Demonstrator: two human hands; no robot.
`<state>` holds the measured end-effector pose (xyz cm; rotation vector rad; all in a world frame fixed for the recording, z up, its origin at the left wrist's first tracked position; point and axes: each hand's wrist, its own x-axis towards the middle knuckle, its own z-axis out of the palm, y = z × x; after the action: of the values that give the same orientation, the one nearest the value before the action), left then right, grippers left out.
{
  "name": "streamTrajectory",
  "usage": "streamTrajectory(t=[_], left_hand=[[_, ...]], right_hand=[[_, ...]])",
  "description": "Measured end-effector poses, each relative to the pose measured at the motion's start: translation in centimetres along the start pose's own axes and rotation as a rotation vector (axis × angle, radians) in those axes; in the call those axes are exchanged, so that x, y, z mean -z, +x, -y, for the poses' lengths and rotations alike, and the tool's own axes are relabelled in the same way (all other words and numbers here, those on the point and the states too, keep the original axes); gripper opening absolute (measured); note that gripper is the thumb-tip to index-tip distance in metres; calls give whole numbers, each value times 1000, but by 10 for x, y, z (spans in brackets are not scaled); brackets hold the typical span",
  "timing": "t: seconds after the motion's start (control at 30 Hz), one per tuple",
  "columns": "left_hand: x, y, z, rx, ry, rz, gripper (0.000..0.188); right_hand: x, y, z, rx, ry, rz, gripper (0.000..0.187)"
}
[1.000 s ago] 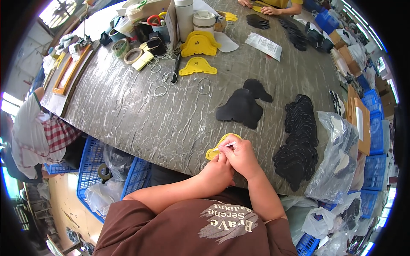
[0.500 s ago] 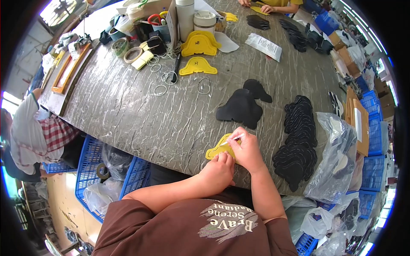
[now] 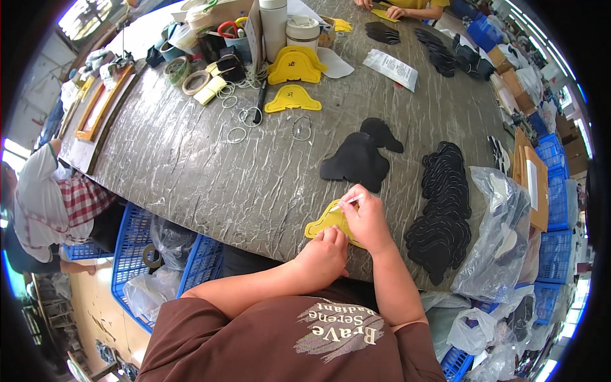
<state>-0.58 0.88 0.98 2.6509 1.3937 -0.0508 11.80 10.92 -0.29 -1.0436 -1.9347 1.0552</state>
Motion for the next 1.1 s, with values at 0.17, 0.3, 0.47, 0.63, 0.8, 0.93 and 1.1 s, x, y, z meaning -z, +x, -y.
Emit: streamTrajectory(t=[0.17,0.3,0.47,0.63,0.8,0.93,1.1], left_hand=[[1,1,0,-13,2,9,76],[3,1,0,-17,-2,29,77],[2,0,0,-21,1,15,77],[2,0,0,-14,0,5,76],[4,0,-1,-7,-8,21,75],[5,0,0,-10,-25,24,75],[6,0,0,-15,-14,25,75]], right_hand=[[2,2,-10,-72,57,-83,10],[5,3,-11,-59,8,-115,10],[7,2,-14,-69,18,-178,11],[11,-3,-19,-82,25,-220,10],[13,-7,-18,-79,-1,-243,10],[12,-9,-19,-54,16,-253,10],[12,-11,-20,-16,41,-263,10]])
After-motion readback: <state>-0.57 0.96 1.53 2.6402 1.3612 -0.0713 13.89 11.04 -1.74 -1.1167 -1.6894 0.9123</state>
